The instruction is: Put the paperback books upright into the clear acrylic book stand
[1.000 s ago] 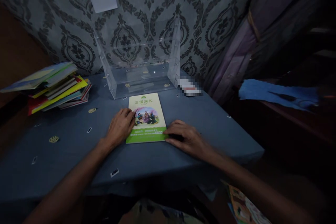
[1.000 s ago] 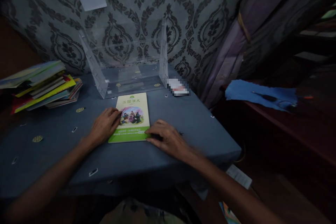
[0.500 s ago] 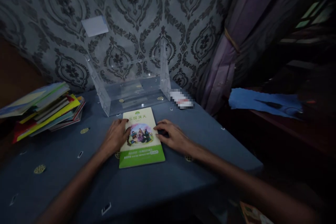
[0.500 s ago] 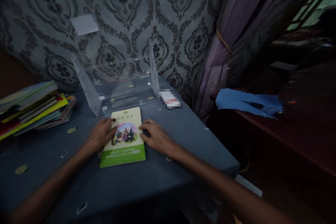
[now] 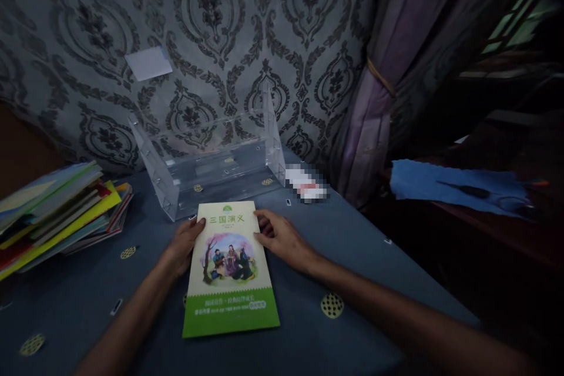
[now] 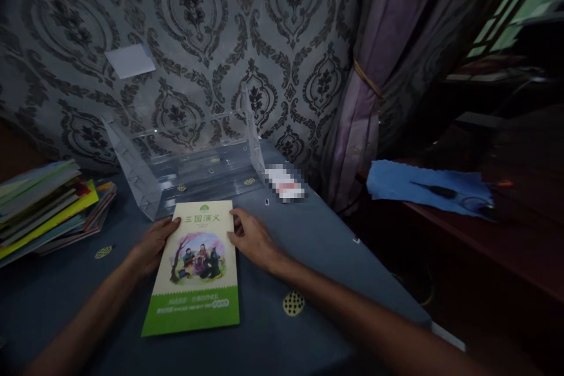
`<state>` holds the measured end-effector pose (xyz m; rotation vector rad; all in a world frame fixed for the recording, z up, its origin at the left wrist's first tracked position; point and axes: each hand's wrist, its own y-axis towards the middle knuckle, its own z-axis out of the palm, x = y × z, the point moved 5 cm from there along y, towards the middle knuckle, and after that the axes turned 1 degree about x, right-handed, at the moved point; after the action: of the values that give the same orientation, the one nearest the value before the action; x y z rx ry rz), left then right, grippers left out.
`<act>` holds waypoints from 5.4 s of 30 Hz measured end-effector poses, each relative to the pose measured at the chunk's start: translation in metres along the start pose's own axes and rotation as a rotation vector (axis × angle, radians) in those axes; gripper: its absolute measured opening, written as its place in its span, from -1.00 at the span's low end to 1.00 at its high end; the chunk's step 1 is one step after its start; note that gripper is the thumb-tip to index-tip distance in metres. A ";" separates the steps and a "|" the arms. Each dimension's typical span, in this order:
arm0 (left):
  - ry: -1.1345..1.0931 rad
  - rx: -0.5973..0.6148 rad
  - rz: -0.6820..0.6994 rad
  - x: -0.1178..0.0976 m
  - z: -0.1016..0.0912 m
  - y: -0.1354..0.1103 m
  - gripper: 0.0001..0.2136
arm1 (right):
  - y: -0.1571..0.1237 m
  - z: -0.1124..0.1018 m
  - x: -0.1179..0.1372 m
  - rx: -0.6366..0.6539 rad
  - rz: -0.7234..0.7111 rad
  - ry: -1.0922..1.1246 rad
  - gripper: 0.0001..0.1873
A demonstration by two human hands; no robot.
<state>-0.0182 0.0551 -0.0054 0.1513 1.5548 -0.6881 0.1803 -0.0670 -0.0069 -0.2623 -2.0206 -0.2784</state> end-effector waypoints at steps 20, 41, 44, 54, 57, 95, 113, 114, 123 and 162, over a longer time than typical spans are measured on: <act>1.691 0.137 0.700 -0.017 0.096 -0.065 -0.75 | 0.013 -0.011 -0.005 0.202 0.133 0.354 -0.93; 1.847 0.155 0.577 -0.023 0.107 -0.071 -0.76 | 0.006 -0.011 0.003 0.235 -0.031 0.432 -0.81; 1.843 0.150 0.571 -0.023 0.107 -0.070 -0.75 | 0.005 -0.011 0.003 0.235 -0.035 0.428 -0.81; 1.826 0.157 0.663 -0.016 0.107 -0.072 -0.79 | 0.004 -0.014 0.005 0.205 -0.036 0.402 -0.80; 1.831 0.142 0.710 -0.012 0.110 -0.073 -0.82 | 0.001 -0.010 0.004 0.252 -0.055 0.381 -0.75; 1.672 0.358 0.992 0.014 0.020 -0.141 -0.67 | -0.019 0.015 0.021 0.093 -0.594 -0.361 -0.78; 1.562 0.374 1.068 0.002 0.021 -0.149 -0.72 | -0.056 0.035 0.055 0.312 -0.754 -0.114 -0.81; 1.567 0.378 1.068 0.002 0.021 -0.149 -0.72 | -0.058 0.036 0.057 0.317 -0.770 -0.104 -0.81; 1.596 0.344 1.095 0.008 0.022 -0.151 -0.75 | -0.069 0.046 0.058 0.381 -0.903 -0.181 -0.83; -0.064 0.200 0.373 -0.068 -0.012 -0.071 -0.60 | 0.005 0.007 0.013 0.052 -0.230 0.211 -0.27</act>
<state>-0.0552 0.0249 0.0815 0.5492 1.3462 -0.5442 0.1704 -0.0596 0.0017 0.0329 -1.8458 -0.3799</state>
